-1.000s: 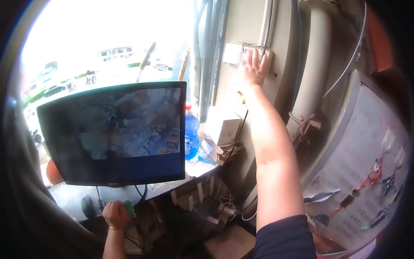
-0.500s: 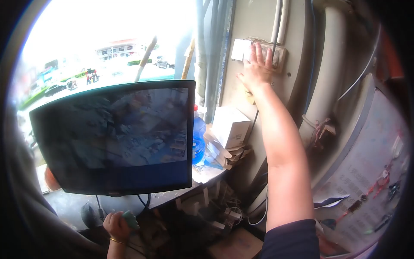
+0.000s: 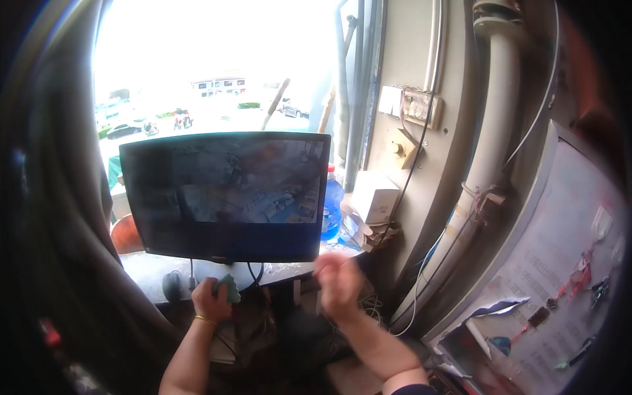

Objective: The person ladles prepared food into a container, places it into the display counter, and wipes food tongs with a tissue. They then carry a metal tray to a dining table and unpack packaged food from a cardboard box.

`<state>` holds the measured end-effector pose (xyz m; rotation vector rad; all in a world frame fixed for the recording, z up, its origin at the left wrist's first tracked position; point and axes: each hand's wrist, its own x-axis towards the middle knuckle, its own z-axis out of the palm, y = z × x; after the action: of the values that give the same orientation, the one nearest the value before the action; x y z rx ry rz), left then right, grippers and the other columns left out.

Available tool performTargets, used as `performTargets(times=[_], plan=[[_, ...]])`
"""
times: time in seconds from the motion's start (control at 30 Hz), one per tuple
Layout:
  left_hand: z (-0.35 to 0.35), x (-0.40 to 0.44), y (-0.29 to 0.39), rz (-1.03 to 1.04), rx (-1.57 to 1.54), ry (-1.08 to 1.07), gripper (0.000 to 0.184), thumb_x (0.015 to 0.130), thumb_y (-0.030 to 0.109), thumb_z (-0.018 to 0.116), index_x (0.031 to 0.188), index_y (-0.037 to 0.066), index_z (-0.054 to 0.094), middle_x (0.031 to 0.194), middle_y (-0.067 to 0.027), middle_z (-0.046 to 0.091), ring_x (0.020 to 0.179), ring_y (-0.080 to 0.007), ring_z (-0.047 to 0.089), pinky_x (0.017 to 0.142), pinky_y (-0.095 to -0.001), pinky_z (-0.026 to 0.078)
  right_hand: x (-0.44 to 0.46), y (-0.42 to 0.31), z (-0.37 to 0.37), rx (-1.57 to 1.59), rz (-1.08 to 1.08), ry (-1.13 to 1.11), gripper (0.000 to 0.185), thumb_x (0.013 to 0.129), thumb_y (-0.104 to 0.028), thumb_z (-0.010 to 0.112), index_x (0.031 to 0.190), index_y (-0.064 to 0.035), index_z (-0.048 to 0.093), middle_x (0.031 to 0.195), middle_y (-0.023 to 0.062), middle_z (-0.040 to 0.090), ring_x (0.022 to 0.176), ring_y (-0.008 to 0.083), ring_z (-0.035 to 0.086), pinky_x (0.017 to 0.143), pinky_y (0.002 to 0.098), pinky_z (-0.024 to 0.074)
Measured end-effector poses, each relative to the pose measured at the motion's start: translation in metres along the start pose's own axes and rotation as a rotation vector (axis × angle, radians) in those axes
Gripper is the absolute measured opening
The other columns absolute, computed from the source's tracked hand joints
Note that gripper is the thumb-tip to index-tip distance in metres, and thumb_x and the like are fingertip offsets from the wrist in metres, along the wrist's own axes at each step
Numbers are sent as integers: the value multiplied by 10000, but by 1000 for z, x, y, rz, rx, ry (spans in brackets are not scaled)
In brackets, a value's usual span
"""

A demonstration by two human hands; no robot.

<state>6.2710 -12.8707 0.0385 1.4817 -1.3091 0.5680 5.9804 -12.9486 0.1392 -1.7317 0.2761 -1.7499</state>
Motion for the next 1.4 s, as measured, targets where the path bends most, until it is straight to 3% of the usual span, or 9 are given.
performTargets(times=[0.2, 0.3, 0.4, 0.67, 0.8, 1.07, 1.13, 1.27, 1.4], plan=[[-87, -51, 102, -516, -941, -297, 96, 908, 61, 534, 933, -19, 580, 863, -60, 642, 830, -122, 597, 753, -259, 479, -203, -25, 75, 916, 1231, -12, 305, 952, -207, 540, 1207, -41, 551, 1150, 65, 597, 1045, 166, 576, 922, 343, 466], [-133, -111, 143, -836, -1407, -245, 190, 874, 132, 619, 991, -17, 609, 1031, -166, 653, 958, -195, 624, 905, -324, 461, -205, -80, 111, 1284, 1431, 180, 246, 900, -104, 502, 1084, 41, 575, 921, 184, 641, 766, 266, 640, 697, 401, 537], [-182, -126, 163, -1310, -2115, 208, 433, 928, 292, 457, 1257, 11, 486, 1363, -160, 465, 1190, -319, 499, 1044, -434, 369, -241, -66, 123, 1261, 1310, -349, 267, 930, -213, 544, 1131, -37, 558, 1099, 84, 596, 997, 196, 581, 879, 358, 470], [-262, -266, 138, -921, -1066, 118, 655, 949, 284, 466, 1470, 20, 169, 1440, -110, 330, 1340, -263, 297, 1108, -380, 241, -326, -126, 216, 1131, 1528, -679, 187, 938, -264, 565, 1031, -102, 561, 950, 18, 610, 875, 131, 597, 751, 269, 489], [-344, -284, 163, -766, -642, -155, 961, 793, 739, 455, 1502, 247, 30, 1571, -97, -34, 1438, -327, -7, 1100, -619, 11, -372, -169, 246, 1032, 1148, -815, 169, 950, -273, 548, 1007, -114, 551, 889, -1, 589, 847, 106, 580, 713, 247, 472], [-591, -305, 259, -503, -307, -544, 777, 828, 369, 666, 1408, -1, 306, 1327, -232, 471, 1162, -359, 506, 1007, -431, 369, -445, -325, 248, 508, 519, -1565, 112, 896, -151, 544, 914, -47, 582, 911, 38, 584, 915, 124, 548, 744, 325, 449], [-677, -324, 280, -381, 29, -184, 301, 786, 271, 744, 965, 37, 683, 993, -121, 659, 943, -266, 629, 895, -385, 481, -481, -352, 250, 692, 526, -1531, 186, 955, -180, 512, 1022, -24, 587, 957, 57, 586, 922, 145, 548, 821, 314, 451], [-852, -341, 407, -43, 69, 948, 950, 778, 539, 662, 1411, -39, 253, 1386, -213, 411, 1278, -384, 409, 1055, -556, 310, -505, -412, 287, 716, 393, -1861, 285, 962, -218, 490, 1129, 7, 544, 998, 100, 596, 909, 204, 579, 834, 347, 479], [-927, -350, 512, -98, 666, 213, 933, 782, 540, 655, 1411, -24, 259, 1388, -204, 409, 1283, -382, 398, 1055, -563, 301, -505, -499, 303, 916, 229, -1841, 307, 953, -190, 487, 1160, 32, 527, 1013, 142, 613, 882, 249, 611, 790, 363, 518]])
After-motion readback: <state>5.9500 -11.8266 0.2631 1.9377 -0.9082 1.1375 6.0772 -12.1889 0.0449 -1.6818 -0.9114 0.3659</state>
